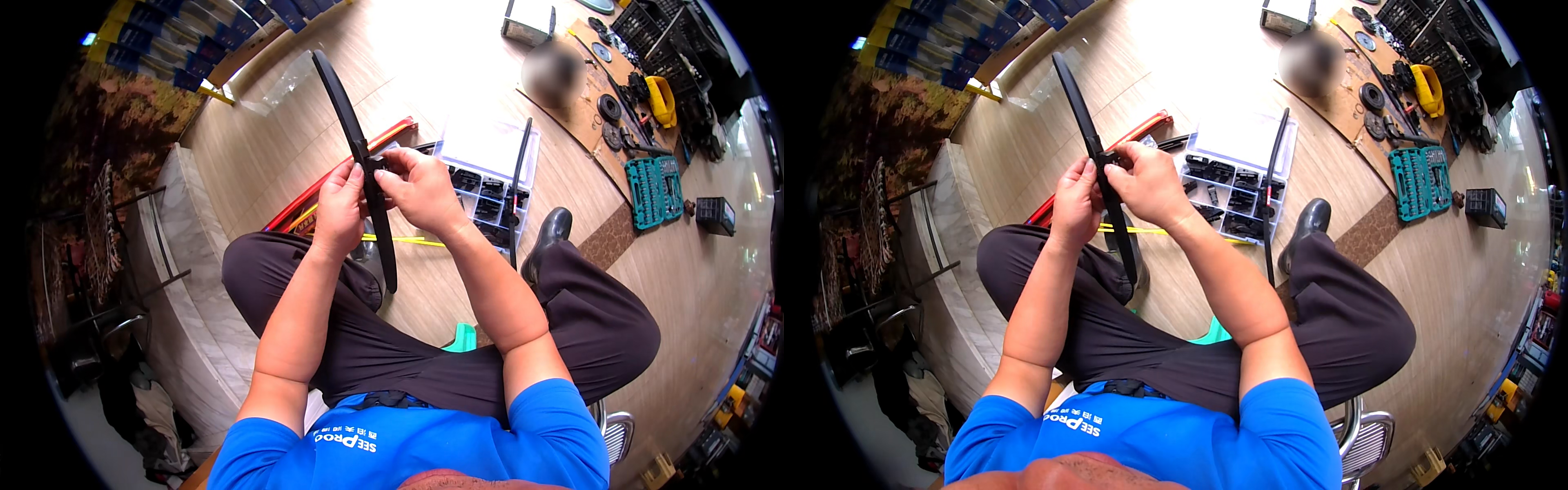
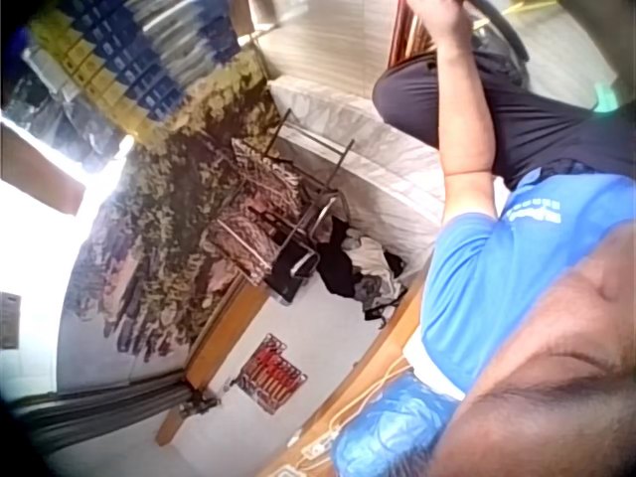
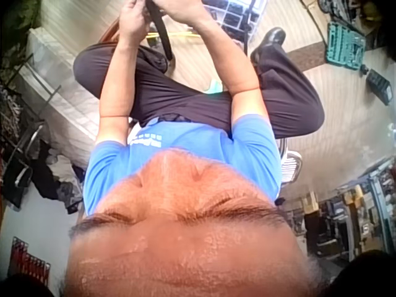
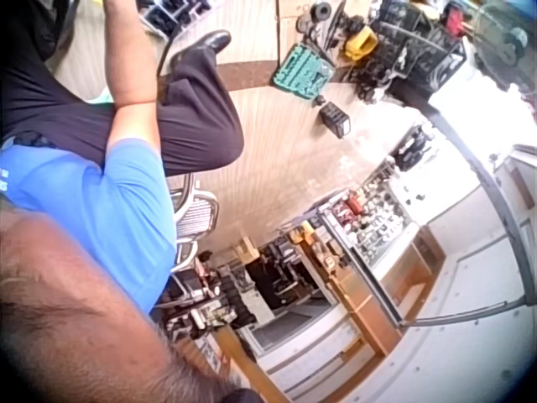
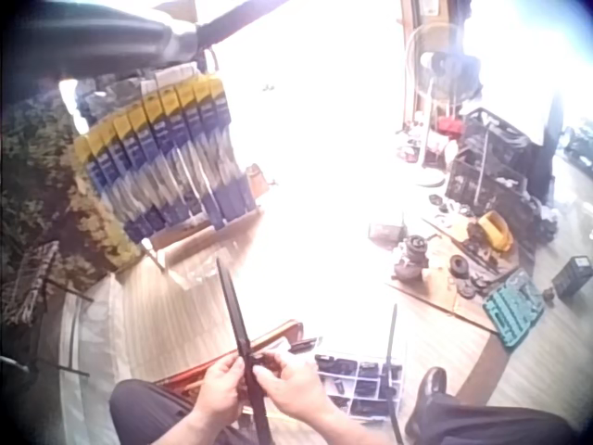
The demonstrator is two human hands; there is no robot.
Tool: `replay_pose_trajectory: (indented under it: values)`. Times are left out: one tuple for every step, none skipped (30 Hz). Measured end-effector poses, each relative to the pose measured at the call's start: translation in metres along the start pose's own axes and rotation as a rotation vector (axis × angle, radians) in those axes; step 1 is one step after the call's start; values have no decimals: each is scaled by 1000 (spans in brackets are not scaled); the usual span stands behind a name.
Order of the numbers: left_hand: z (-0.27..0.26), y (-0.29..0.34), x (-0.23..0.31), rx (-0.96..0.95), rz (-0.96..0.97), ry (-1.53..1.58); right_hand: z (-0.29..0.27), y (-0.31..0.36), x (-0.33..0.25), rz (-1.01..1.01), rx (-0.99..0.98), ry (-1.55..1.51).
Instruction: The person assembles windshield wipers by hand, taking components from a plastic organizer and fitting them onto the wiper blades.
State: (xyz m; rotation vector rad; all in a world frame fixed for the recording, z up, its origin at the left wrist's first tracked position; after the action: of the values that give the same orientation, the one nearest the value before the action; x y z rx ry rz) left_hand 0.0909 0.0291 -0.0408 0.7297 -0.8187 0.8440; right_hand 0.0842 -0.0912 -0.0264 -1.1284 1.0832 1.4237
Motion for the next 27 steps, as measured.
replay_pose_trajectory:
  values:
    - [-3,1,1,20,15,-1,0,2,-9,-55,29,123]
    - [-2,0,0,19,15,1,0,4,-19,-100,40,219]
    - [-2,-1,1,35,44,2,0,3,-16,-99,41,221]
    - [-2,-2,3,51,73,2,-3,2,-9,-109,73,137]
    - [-6,-1,5,55,75,2,-2,2,-12,-119,99,51]
    - [-10,0,5,56,59,16,-1,2,-5,-14,61,-104]
    - [-13,1,4,58,42,30,-1,2,-10,-14,57,-106]
    - [-11,0,4,69,43,55,0,2,-10,19,25,-203]
    - [-7,0,5,66,42,58,2,2,-8,52,-7,-300]
    - [-3,1,6,70,41,66,4,2,-5,65,-22,-332]
    - [-1,2,8,77,40,70,4,1,-3,66,-21,-332]
    - [-3,3,7,77,39,70,5,0,-4,46,-38,-244]
    - [-3,2,7,12,52,71,6,0,-6,26,-55,-155]
    - [1,1,8,-53,66,71,7,1,-6,21,-53,-118]
    - [1,1,8,-54,66,70,7,0,-4,20,-53,-118]
    - [1,1,8,-42,63,56,5,-1,-2,-2,-42,-77]
    - [1,2,7,-29,59,42,4,-1,-3,-23,-31,-37]
    - [2,1,7,-28,59,42,5,-1,-2,-23,-32,-37]
    - [2,2,7,9,58,29,4,-1,-1,-21,-25,-42]
    - [0,2,7,46,57,16,4,-1,-1,-20,-18,-47]
    - [-1,2,7,45,56,16,4,-1,1,-20,-17,-47]
    - [-1,2,7,36,56,6,3,-2,0,-54,-2,-32]
    - [0,2,7,28,56,-3,2,-2,-1,-89,13,-17]
    - [0,2,7,28,56,-3,1,-2,0,-89,14,-17]
    - [1,2,8,26,58,-11,1,-3,-1,-108,16,25]
    - [2,2,9,25,60,-19,1,-3,-4,-127,18,66]
    - [2,2,9,26,60,-19,1,-2,-4,-127,18,66]
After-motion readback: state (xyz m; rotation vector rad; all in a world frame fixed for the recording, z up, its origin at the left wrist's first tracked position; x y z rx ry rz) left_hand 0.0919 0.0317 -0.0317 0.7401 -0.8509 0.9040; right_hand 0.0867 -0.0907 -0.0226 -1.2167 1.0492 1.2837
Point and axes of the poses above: each hand's wrist, its own y-axis away from the middle knuckle, its own z-axis out of the palm, x = y × z, the point moved 9 cm from there along -y, towards the middle knuckle, and after that the axes turned 9 degrees about -x, right-handed, at the moved point
